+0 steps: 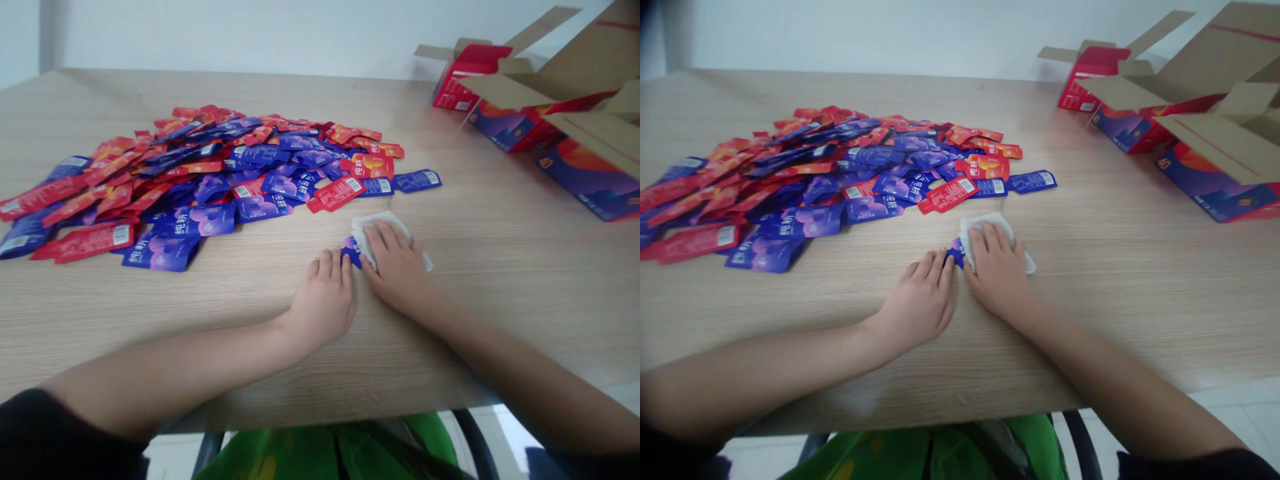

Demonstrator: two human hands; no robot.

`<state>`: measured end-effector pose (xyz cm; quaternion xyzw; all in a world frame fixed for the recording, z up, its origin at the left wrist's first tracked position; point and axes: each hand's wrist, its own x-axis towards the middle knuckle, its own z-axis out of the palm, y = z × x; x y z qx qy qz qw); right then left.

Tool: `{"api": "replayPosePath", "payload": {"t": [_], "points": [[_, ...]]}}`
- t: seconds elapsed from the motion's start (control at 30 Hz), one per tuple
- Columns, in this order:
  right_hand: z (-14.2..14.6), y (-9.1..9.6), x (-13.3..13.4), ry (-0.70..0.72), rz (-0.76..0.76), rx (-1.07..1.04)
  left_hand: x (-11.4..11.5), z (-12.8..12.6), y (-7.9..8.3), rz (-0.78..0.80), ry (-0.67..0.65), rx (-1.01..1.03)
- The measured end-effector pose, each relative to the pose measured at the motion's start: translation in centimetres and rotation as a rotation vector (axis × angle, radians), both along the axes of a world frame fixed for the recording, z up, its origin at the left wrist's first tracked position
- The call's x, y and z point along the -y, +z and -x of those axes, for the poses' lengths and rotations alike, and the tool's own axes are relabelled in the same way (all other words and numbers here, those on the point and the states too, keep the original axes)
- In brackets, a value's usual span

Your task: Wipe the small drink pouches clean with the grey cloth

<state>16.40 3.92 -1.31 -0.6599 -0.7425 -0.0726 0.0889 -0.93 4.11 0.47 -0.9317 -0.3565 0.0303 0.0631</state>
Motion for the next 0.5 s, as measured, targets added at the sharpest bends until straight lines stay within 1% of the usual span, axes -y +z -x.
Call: {"api": "replayPosePath", "payload": {"t": [0.03, 0.07, 0.1, 0.13, 0.2, 0.3, 0.37, 0.43, 0.5], "points": [[0.7, 0.1, 0.2, 0.093, 0.023, 0.008, 0.0, 0.0, 0.1, 0.008, -0.005, -0.003], [1.2, 0.2, 0.3, 0.150, 0.039, 0.009, -0.1, 0.0, 0.1, 0.014, -0.009, -0.005], [1.4, 0.4, 0.4, 0.189, 0.057, 0.011, -0.1, 0.0, 0.2, 0.018, -0.012, -0.006], [1.4, 0.5, 0.5, 0.195, 0.070, 0.012, -0.1, 0.0, 0.2, 0.020, -0.012, -0.006], [0.4, 0.6, 0.4, 0.121, 0.078, 0.006, -0.1, 0.0, 0.2, 0.023, -0.006, -0.010], [-1.5, 0.5, -0.1, -0.053, 0.060, -0.015, -0.1, -0.1, 0.1, 0.023, 0.004, -0.027], [-2.0, 0.4, -0.2, -0.117, 0.049, -0.018, 0.0, -0.1, 0.1, 0.021, 0.005, -0.039], [-1.4, 0.3, -0.1, -0.105, 0.043, 0.001, 0.0, -0.1, 0.1, 0.018, 0.003, -0.042], [-0.1, 0.3, 0.2, -0.020, 0.043, 0.023, 0.0, -0.1, 0.1, 0.011, -0.004, -0.033]]}}
